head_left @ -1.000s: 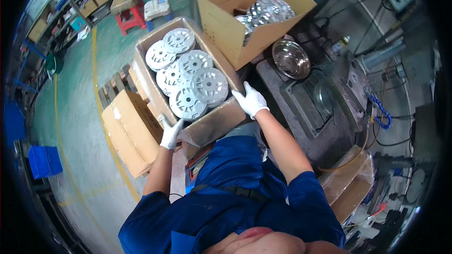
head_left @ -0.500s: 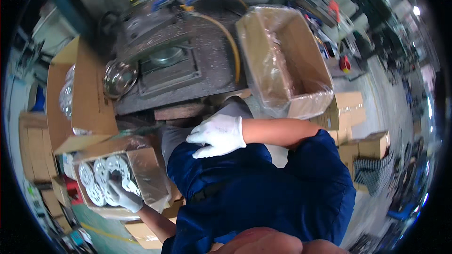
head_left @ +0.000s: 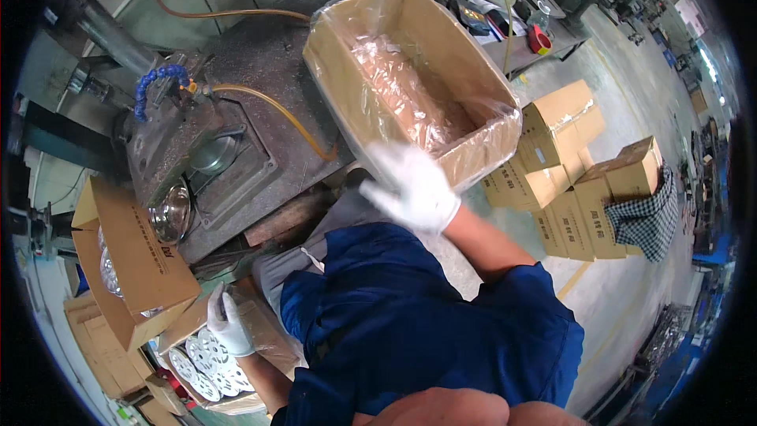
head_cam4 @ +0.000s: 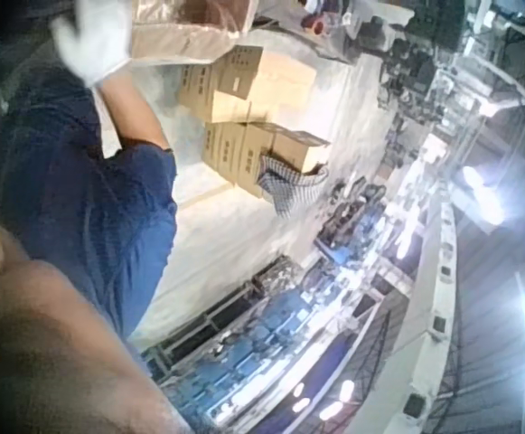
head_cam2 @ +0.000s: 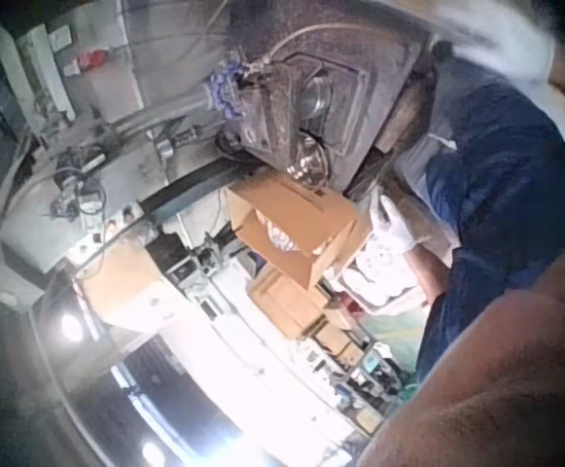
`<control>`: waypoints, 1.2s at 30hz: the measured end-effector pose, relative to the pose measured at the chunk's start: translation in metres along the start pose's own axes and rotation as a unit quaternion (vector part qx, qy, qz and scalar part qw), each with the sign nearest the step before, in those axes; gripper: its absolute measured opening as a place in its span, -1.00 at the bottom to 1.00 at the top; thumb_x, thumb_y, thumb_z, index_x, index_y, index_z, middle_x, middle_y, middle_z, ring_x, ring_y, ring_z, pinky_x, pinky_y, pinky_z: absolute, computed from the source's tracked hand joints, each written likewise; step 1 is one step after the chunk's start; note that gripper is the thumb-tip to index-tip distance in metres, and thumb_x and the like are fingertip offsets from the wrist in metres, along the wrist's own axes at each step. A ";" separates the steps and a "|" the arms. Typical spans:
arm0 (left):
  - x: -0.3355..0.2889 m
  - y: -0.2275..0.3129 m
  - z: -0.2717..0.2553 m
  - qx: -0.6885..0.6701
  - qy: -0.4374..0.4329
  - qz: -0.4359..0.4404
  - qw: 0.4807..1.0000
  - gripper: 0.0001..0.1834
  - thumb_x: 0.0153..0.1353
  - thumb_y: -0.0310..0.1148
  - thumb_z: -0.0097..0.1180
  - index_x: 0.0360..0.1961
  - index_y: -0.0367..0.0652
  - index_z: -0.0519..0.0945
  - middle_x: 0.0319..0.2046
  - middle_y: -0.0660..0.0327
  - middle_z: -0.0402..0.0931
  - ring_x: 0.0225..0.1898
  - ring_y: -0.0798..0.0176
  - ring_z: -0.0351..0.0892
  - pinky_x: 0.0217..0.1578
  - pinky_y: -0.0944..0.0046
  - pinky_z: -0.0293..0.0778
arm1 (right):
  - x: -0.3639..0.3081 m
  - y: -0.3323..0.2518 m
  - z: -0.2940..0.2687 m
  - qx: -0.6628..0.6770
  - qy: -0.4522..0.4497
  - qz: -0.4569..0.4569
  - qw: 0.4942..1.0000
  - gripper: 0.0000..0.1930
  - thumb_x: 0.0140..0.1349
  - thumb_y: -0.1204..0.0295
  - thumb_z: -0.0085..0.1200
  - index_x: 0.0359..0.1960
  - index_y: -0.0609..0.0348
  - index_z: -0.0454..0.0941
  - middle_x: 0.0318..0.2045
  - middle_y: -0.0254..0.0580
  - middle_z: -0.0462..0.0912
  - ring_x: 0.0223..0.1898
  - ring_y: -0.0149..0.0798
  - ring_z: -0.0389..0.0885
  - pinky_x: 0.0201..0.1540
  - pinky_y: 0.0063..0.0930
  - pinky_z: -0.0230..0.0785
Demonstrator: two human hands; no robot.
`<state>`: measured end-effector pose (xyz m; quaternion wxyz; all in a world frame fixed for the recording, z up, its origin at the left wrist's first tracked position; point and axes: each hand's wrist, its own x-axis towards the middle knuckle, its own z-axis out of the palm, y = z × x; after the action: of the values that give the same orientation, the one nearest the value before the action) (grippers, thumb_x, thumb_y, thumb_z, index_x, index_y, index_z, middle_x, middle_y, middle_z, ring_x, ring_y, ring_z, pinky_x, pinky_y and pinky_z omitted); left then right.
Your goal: Operator places circular metal workpieces into a drill press fixture, performs the drilling operation, and sorts the finished parts.
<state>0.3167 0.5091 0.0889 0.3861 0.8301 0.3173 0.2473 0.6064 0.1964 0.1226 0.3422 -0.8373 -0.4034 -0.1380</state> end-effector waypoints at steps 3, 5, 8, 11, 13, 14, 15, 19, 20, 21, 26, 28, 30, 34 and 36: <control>-0.006 -0.004 -0.006 0.018 -0.016 -0.026 0.999 -0.70 0.38 -0.41 -0.03 0.01 -0.41 0.53 -0.07 0.05 0.56 -0.04 0.24 0.54 0.06 0.27 0.42 | 0.016 0.042 -0.001 -0.172 -0.109 0.200 0.958 -0.19 0.03 0.06 0.22 0.22 0.34 0.23 -0.01 0.28 0.50 -0.04 0.17 0.54 0.04 -0.09 0.38; -0.009 -0.009 -0.009 0.051 -0.020 -0.019 0.998 -0.70 0.37 -0.41 -0.02 0.01 -0.40 0.53 -0.06 0.05 0.56 -0.04 0.22 0.54 0.07 0.26 0.42 | 0.023 0.061 0.006 -0.132 -0.234 0.287 0.920 -0.26 0.06 0.02 0.14 0.16 0.33 0.29 -0.17 0.25 0.61 -0.13 0.17 0.61 -0.02 -0.09 0.43; -0.014 -0.011 -0.010 0.086 -0.006 -0.001 0.996 -0.70 0.35 -0.41 -0.01 0.00 -0.39 0.54 -0.07 0.04 0.57 -0.03 0.20 0.53 0.08 0.25 0.41 | 0.027 0.073 0.020 -0.117 -0.288 0.301 0.902 -0.37 0.09 0.00 0.07 0.02 0.32 0.43 -0.26 0.25 0.64 -0.17 0.16 0.64 -0.05 -0.08 0.45; -0.014 -0.003 -0.008 0.066 0.022 -0.063 0.996 -0.75 0.27 -0.52 0.02 -0.06 -0.33 0.59 -0.08 0.01 0.61 0.03 0.13 0.56 0.07 0.23 0.40 | 0.030 0.078 0.024 -0.139 -0.297 0.285 0.901 -0.46 0.12 0.00 0.04 -0.15 0.30 0.55 -0.27 0.25 0.64 -0.18 0.16 0.64 -0.08 -0.07 0.46; -0.011 0.002 -0.009 0.109 0.006 0.013 0.994 -0.76 0.23 -0.53 0.06 -0.08 -0.33 0.61 -0.07 0.00 0.61 0.08 0.13 0.53 0.09 0.22 0.39 | 0.034 0.079 0.023 -0.159 -0.300 0.291 0.894 -0.51 0.13 0.01 0.03 -0.24 0.26 0.60 -0.27 0.23 0.64 -0.18 0.18 0.63 -0.10 -0.05 0.47; -0.011 0.003 -0.012 0.099 -0.010 0.027 0.995 -0.75 0.20 -0.53 0.11 -0.09 -0.34 0.62 -0.06 0.01 0.61 0.06 0.11 0.54 0.08 0.20 0.40 | 0.036 0.078 0.024 -0.167 -0.311 0.282 0.892 -0.52 0.14 0.01 0.03 -0.25 0.24 0.61 -0.28 0.22 0.64 -0.19 0.19 0.62 -0.10 -0.04 0.47; -0.011 0.003 -0.012 0.109 -0.003 0.000 0.994 -0.74 0.20 -0.48 0.13 -0.09 -0.32 0.63 -0.08 0.01 0.61 0.02 0.11 0.56 0.06 0.20 0.42 | 0.034 0.074 0.027 -0.161 -0.276 0.271 0.908 -0.54 0.14 0.01 0.06 -0.25 0.22 0.61 -0.28 0.18 0.65 -0.19 0.19 0.62 -0.12 -0.03 0.46; -0.031 0.002 -0.014 0.060 0.022 -0.046 0.997 -0.68 0.17 -0.21 0.20 -0.13 -0.16 0.65 -0.25 0.00 0.63 -0.22 -0.01 0.64 -0.17 0.17 0.54 | 0.036 0.070 0.037 0.055 -0.283 0.222 0.932 -0.65 0.25 0.31 0.09 -0.06 0.36 0.57 -0.18 0.08 0.68 -0.16 -0.17 0.64 -0.07 -0.29 0.45; -0.032 -0.001 -0.015 0.075 0.027 -0.015 0.997 -0.71 0.17 -0.20 0.21 -0.17 -0.15 0.66 -0.28 0.01 0.63 -0.27 -0.02 0.64 -0.22 0.13 0.55 | 0.038 0.075 0.036 0.075 -0.311 0.212 0.923 -0.65 0.27 0.35 0.06 -0.02 0.38 0.53 -0.15 0.13 0.66 -0.15 -0.09 0.65 -0.06 -0.26 0.41; -0.036 -0.004 -0.016 0.081 0.026 -0.034 0.996 -0.70 0.17 -0.23 0.21 -0.15 -0.17 0.65 -0.26 0.01 0.62 -0.25 -0.03 0.63 -0.20 0.14 0.55 | 0.037 0.078 0.043 0.091 -0.276 0.170 0.942 -0.64 0.28 0.34 0.06 -0.06 0.45 0.52 -0.17 0.17 0.66 -0.19 -0.10 0.64 -0.11 -0.27 0.42; -0.055 -0.025 -0.032 0.076 0.057 -0.103 0.990 -0.67 0.14 -0.25 0.24 -0.12 -0.21 0.62 -0.24 0.00 0.62 -0.21 -0.01 0.63 -0.17 0.14 0.53 | 0.048 0.098 0.048 0.048 -0.279 0.171 0.944 -0.62 0.33 0.36 -0.01 -0.01 0.52 0.45 -0.14 0.15 0.64 -0.18 -0.08 0.62 -0.11 -0.28 0.41; -0.066 -0.050 -0.051 0.094 0.184 -0.120 0.971 -0.59 0.15 -0.14 0.22 -0.08 -0.19 0.61 -0.21 -0.06 0.61 -0.14 -0.08 0.61 -0.08 0.11 0.51 | 0.051 0.097 0.045 0.033 -0.324 0.212 0.921 -0.60 0.34 0.32 0.00 -0.02 0.52 0.46 -0.14 0.17 0.63 -0.17 -0.09 0.61 -0.09 -0.30 0.40; -0.073 -0.085 -0.078 0.131 0.302 -0.302 0.894 -0.37 0.13 -0.06 0.22 0.13 -0.23 0.47 -0.02 -0.17 0.52 0.04 -0.14 0.51 0.10 0.07 0.39 | 0.055 0.089 0.038 0.034 -0.333 0.199 0.921 -0.54 0.35 0.23 -0.01 0.00 0.52 0.46 -0.11 0.18 0.63 -0.13 -0.07 0.60 -0.04 -0.31 0.38; -0.092 -0.140 -0.127 0.351 0.326 -0.382 0.790 -0.03 -0.02 0.12 0.29 0.31 -0.24 0.25 0.21 -0.19 0.30 0.25 -0.18 0.28 0.25 -0.03 0.20 | 0.073 0.064 0.004 -0.175 -0.239 0.143 0.944 -0.53 0.40 0.20 -0.09 0.08 0.42 0.47 0.03 0.14 0.57 0.00 0.03 0.56 0.09 -0.25 0.35; -0.092 -0.150 -0.122 0.443 0.285 -0.389 0.756 0.06 -0.09 0.16 0.33 0.34 -0.23 0.19 0.23 -0.18 0.28 0.29 -0.16 0.23 0.25 -0.05 0.18 | 0.086 0.053 -0.016 -0.199 -0.197 0.092 0.956 -0.47 0.41 0.09 -0.15 0.07 0.40 0.48 0.07 0.21 0.52 0.06 0.11 0.51 0.07 -0.25 0.37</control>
<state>0.1239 0.5771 0.0246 -0.0697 0.6044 0.7825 0.1325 0.7027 0.2125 0.1533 0.0940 -0.9327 -0.3479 -0.0158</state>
